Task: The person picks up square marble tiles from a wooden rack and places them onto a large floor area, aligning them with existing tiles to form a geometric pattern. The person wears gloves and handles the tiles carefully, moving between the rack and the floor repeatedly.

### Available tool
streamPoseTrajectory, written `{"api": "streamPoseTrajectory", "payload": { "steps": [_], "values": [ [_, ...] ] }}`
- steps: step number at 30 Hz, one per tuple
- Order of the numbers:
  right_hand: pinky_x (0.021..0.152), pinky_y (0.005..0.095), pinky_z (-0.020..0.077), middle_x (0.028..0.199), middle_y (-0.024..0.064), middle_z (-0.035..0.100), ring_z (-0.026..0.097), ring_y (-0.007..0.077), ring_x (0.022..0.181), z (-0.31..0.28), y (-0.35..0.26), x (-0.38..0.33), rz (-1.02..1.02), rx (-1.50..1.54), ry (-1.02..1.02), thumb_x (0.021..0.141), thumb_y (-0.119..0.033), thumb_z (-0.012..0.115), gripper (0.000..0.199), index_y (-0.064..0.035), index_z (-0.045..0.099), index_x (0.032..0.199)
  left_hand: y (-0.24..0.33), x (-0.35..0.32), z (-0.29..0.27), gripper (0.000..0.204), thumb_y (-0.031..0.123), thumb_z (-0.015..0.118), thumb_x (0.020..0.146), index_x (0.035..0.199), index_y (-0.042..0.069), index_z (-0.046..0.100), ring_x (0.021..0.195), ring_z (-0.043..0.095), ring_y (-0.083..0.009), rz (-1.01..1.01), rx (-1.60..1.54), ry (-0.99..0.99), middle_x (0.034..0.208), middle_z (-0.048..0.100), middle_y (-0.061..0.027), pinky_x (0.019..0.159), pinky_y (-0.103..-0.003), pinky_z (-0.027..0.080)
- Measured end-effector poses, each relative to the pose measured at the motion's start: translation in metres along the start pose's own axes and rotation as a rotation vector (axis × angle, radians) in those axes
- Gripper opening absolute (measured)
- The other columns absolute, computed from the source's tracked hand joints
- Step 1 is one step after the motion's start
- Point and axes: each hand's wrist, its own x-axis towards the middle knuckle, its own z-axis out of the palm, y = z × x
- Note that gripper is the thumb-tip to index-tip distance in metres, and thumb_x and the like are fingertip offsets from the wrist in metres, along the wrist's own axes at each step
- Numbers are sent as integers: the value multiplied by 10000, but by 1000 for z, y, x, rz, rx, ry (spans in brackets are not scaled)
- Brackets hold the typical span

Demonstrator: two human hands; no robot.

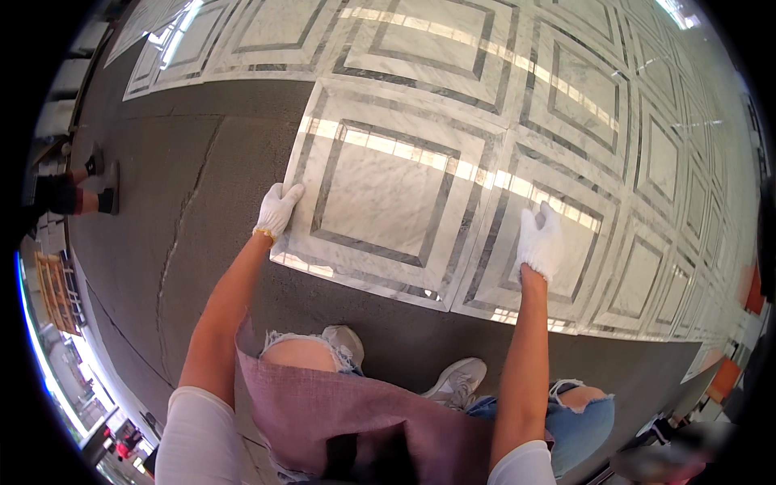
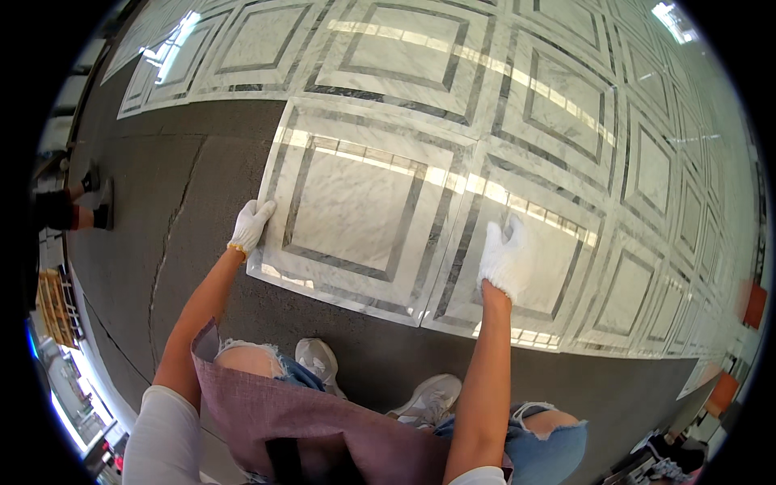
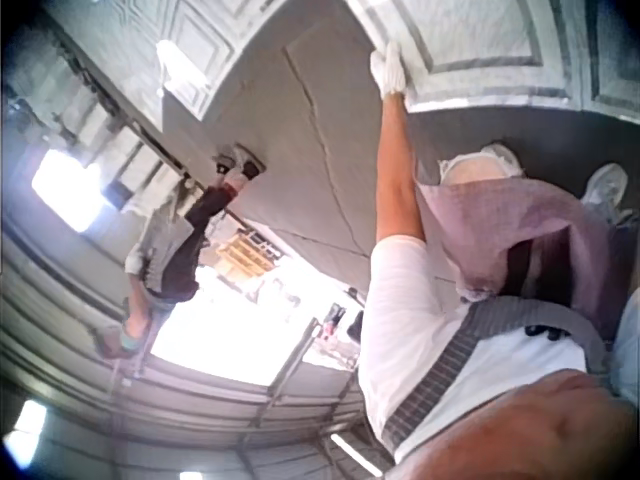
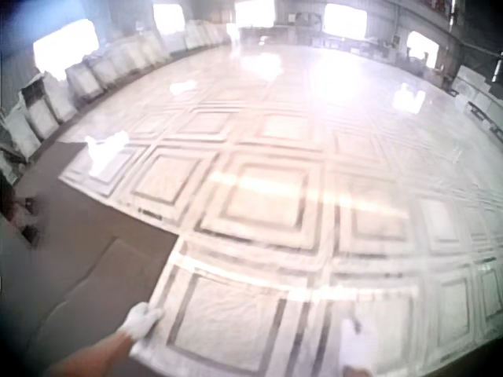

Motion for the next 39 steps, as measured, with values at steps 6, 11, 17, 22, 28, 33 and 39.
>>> {"api": "streamPoseTrajectory", "payload": {
  "steps": [6, 11, 17, 22, 28, 33, 39],
  "values": [
    [1022, 410, 396, 1464, 180, 355, 385, 348, 1310, 48, 38, -25, -131, -489, -137, 809, -429, 645, 751, -98, 365, 1421, 18, -6, -5, 622, 579, 488, 874, 1058, -13, 542, 1042, 572, -435, -48, 383, -6, 1056, 609, -294, 868, -466, 449],
    [967, 394, 432, 1325, 171, 470, 464, 336, 1205, 42, 37, -18, -182, -543, -90, 793, -434, 672, 709, -48, 437, 1339, 91, -20, -7, 517, 508, 487, 887, 1050, 26, 578, 970, 601, -409, 311, 1022, -134, 992, 635, -223, 796, -456, 476],
    [961, 392, 438, 1349, 147, 460, 452, 336, 1220, 25, 39, -12, -240, -533, -160, 776, -432, 688, 702, -93, 443, 1340, 158, 16, 32, 428, 428, 547, 849, 1094, 81, 597, 1016, 595, -366, 279, 696, 34, 1011, 642, -187, 836, -447, 482],
    [947, 419, 446, 1369, 151, 430, 436, 366, 1230, 31, 50, -12, -249, -501, -139, 800, -384, 674, 674, -94, 409, 1348, 114, 41, 45, 561, 408, 590, 787, 1231, 73, 515, 1146, 507, -411, 86, 630, 272, 1255, 513, -195, 926, -467, 452],
    [947, 440, 443, 1393, 163, 406, 405, 385, 1261, 35, 47, -11, -220, -535, -146, 833, -352, 644, 636, -91, 396, 1358, 107, 71, 42, 685, 468, 597, 763, 1317, 77, 495, 1209, 472, -405, -132, 485, 269, 1320, 465, -244, 995, -445, 407],
    [973, 461, 421, 1432, 171, 373, 379, 398, 1287, 40, 44, -10, -193, -543, -210, 843, -342, 638, 660, -86, 371, 1389, 88, 92, 27, 777, 494, 625, 733, 1369, 78, 459, 1242, 451, -387, -202, 373, 160, 1361, 426, -257, 1027, -417, 383],
    [987, 471, 410, 1432, 198, 356, 370, 431, 1281, 43, 43, -10, -185, -575, -205, 848, -320, 633, 673, -49, 352, 1396, 116, 66, 34, 771, 493, 640, 717, 1317, 40, 472, 1206, 453, -421, -135, 466, 107, 1298, 448, -265, 994, -439, 409]
  ]
}}
